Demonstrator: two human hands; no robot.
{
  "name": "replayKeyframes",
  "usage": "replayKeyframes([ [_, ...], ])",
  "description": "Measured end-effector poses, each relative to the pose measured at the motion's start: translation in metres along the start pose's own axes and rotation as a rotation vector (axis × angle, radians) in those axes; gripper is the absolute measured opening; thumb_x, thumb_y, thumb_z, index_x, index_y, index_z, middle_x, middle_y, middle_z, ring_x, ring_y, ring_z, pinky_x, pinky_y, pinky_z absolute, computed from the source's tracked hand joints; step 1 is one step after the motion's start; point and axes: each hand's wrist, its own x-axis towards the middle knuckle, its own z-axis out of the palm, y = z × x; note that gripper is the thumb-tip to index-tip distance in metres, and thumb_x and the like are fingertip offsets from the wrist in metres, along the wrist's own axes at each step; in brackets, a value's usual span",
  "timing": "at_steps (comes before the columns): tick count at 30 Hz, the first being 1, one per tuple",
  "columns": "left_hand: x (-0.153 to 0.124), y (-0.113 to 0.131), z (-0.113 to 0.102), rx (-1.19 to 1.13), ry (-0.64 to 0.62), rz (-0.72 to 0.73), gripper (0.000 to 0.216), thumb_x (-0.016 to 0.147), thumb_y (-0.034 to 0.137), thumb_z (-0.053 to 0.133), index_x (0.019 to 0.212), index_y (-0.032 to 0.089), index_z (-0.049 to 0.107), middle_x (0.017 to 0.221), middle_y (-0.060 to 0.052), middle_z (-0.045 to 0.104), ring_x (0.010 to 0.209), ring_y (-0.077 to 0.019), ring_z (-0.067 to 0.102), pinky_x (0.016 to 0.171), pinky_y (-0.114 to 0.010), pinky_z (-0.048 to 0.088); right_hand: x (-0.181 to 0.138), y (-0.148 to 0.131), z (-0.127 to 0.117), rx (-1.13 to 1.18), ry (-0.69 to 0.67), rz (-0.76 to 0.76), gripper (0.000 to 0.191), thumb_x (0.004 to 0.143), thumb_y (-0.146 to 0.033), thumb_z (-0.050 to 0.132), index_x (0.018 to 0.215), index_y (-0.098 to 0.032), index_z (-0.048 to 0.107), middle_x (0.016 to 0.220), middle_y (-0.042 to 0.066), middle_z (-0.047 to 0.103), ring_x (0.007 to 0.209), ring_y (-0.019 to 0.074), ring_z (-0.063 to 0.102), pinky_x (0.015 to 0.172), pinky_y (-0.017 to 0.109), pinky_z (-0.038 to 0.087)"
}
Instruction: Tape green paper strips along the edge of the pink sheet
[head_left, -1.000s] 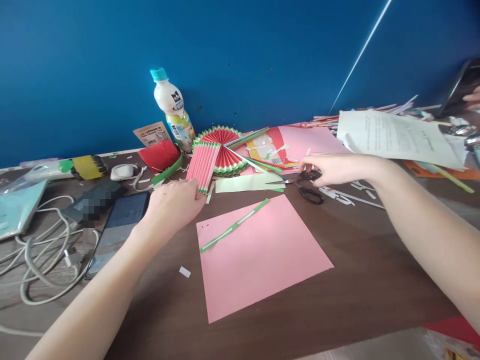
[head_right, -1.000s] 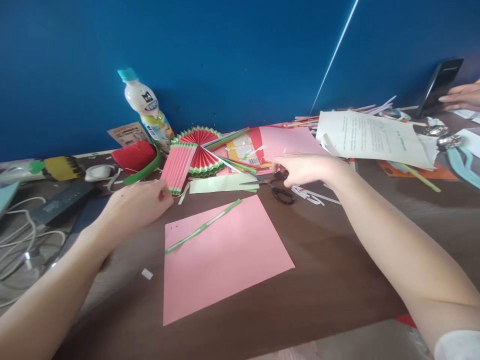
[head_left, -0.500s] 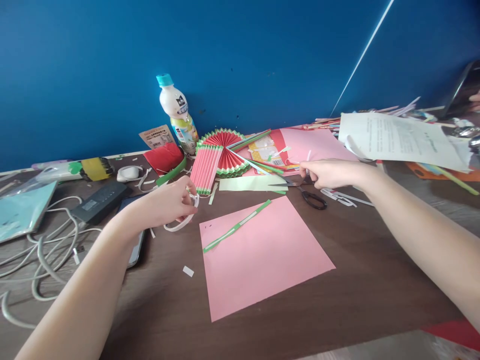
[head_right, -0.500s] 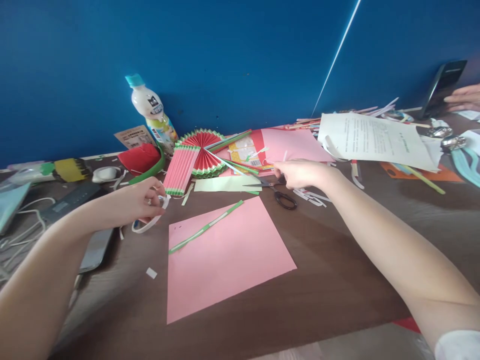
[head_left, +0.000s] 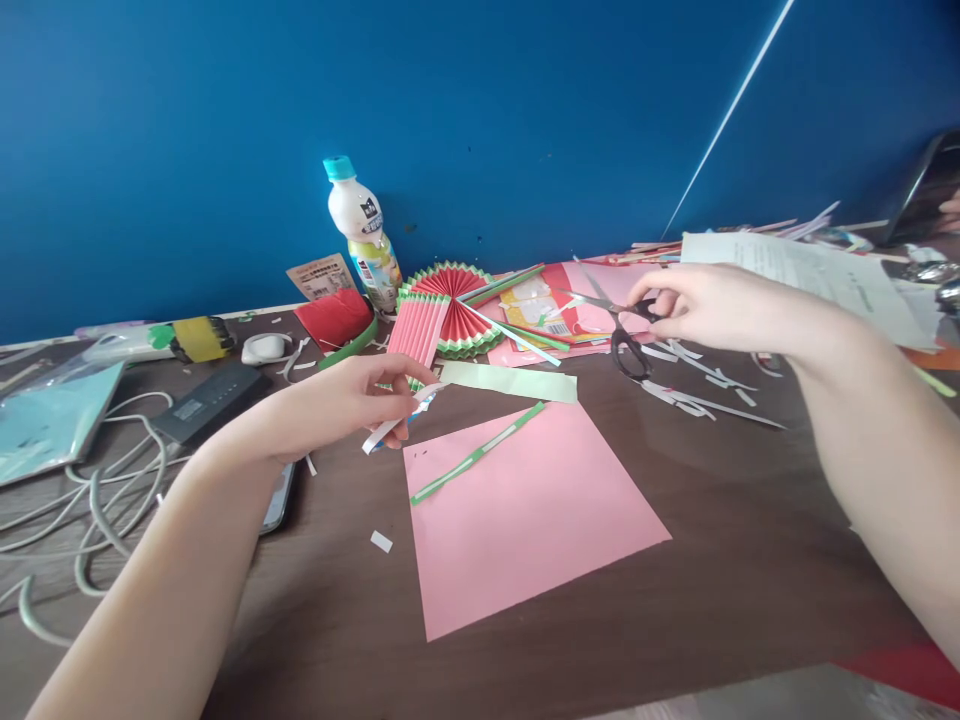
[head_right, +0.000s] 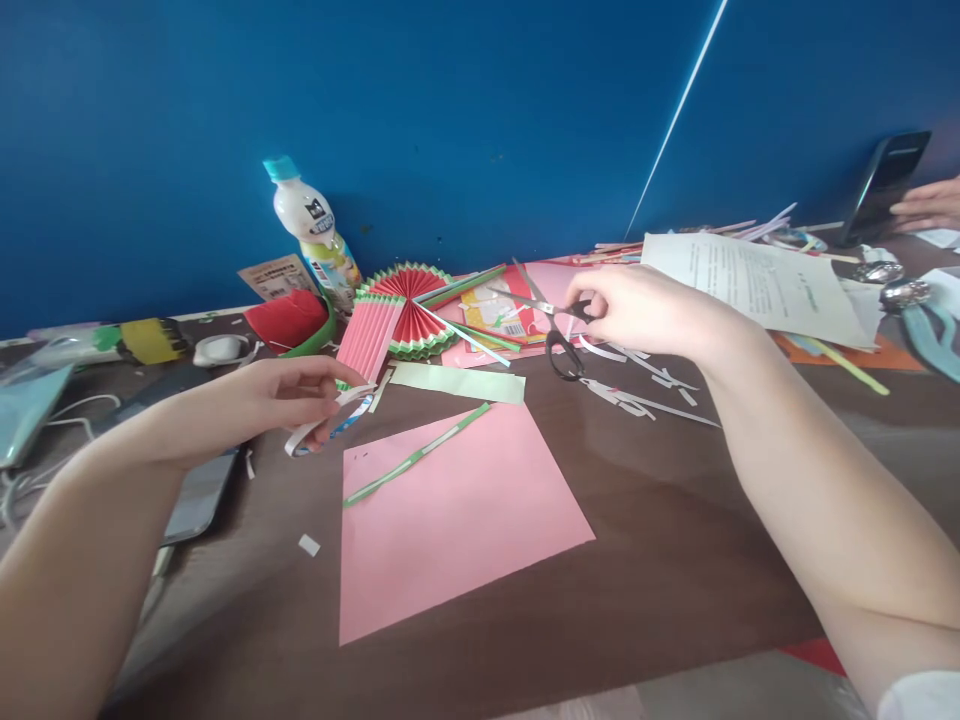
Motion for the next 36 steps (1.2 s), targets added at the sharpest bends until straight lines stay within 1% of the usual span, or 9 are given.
replayKeyframes([
  [3,0.0,0.002,0.004,-0.08,-0.01,0.038,0.032,0.078,0.037,0.046,0.105,0.023,0.057,0.071,0.001,0.059,0.059,-0.0128,0.054,0.054,-0.023,0.042,0.0,-0.016,0.003,0.228,-0.029,-0.032,0.026,0.071,-0.018,0.055,0.097,-0.02,0.055,0.073,0.004,0.062,0.066,0.0172,0.056,0.062,0.031,0.041],
  [5,0.002,0.002,0.007,-0.11,-0.016,0.083,0.032,0.08,0.039,0.046,0.107,0.025,0.056,0.075,0.001,0.058,0.061,-0.0119,0.053,0.054,-0.022,0.042,0.002,-0.022,0.009,0.378,-0.024,-0.08,0.025,0.071,-0.013,0.052,0.095,-0.019,0.056,0.084,0.006,0.063,0.076,0.0183,0.059,0.071,0.032,0.044],
  [8,0.006,0.0,0.011,-0.095,0.005,0.099,0.032,0.081,0.042,0.047,0.107,0.026,0.057,0.078,0.001,0.057,0.064,-0.0113,0.052,0.054,-0.02,0.041,0.003,-0.026,0.016,0.568,-0.057,-0.093,0.022,0.076,-0.018,0.05,0.097,-0.019,0.058,0.093,0.007,0.065,0.088,0.0201,0.06,0.079,0.034,0.044],
  [11,0.009,0.001,0.015,-0.031,0.052,0.113,0.031,0.077,0.039,0.053,0.105,0.027,0.059,0.088,0.001,0.059,0.067,-0.011,0.051,0.055,-0.02,0.04,-0.001,-0.033,0.019,0.819,-0.239,-0.044,0.029,0.08,-0.029,0.048,0.107,-0.021,0.055,0.091,0.007,0.066,0.087,0.0209,0.061,0.073,0.034,0.046],
  [14,0.009,0.005,0.02,0.0,0.091,0.158,0.028,0.077,0.035,0.053,0.103,0.027,0.06,0.095,0.002,0.06,0.067,-0.0104,0.05,0.056,-0.02,0.039,-0.006,-0.046,0.024,1.094,-0.387,-0.104,0.037,0.076,-0.029,0.053,0.111,-0.02,0.053,0.097,0.008,0.064,0.085,0.02,0.059,0.063,0.03,0.045],
  [18,0.006,0.012,0.029,-0.048,0.09,0.162,0.029,0.079,0.04,0.053,0.103,0.026,0.06,0.084,0.002,0.059,0.058,-0.0081,0.047,0.05,-0.018,0.037,-0.012,-0.068,0.039,1.332,-0.333,-0.194,0.034,0.069,-0.021,0.06,0.103,-0.021,0.055,0.092,0.004,0.06,0.075,0.0139,0.055,0.06,0.026,0.042],
  [23,0.001,0.02,0.04,-0.08,0.122,0.16,0.031,0.079,0.039,0.053,0.107,0.025,0.058,0.074,0.003,0.055,0.054,-0.0076,0.045,0.048,-0.019,0.036,-0.02,-0.087,0.056,1.283,-0.362,-0.191,0.031,0.069,-0.022,0.069,0.095,-0.021,0.053,0.073,-0.003,0.049,0.058,0.0082,0.049,0.054,0.025,0.041],
  [29,0.002,0.022,0.05,0.046,0.171,0.25,0.023,0.08,0.029,0.05,0.1,0.028,0.062,0.09,0.001,0.061,0.074,-0.0127,0.054,0.063,-0.023,0.04,-0.026,-0.095,0.069,1.306,-0.346,-0.178,0.035,0.066,-0.024,0.072,0.092,-0.021,0.047,0.07,-0.004,0.058,0.063,0.0118,0.058,0.056,0.025,0.042],
  [36,0.003,0.02,0.054,-0.001,0.147,0.144,0.023,0.077,0.03,0.053,0.1,0.026,0.055,0.083,0.002,0.058,0.058,-0.0097,0.049,0.048,-0.02,0.036,-0.027,-0.099,0.067,1.309,-0.3,-0.163,0.038,0.063,-0.015,0.071,0.093,-0.021,0.049,0.068,-0.005,0.057,0.06,0.0102,0.056,0.058,0.025,0.044],
])
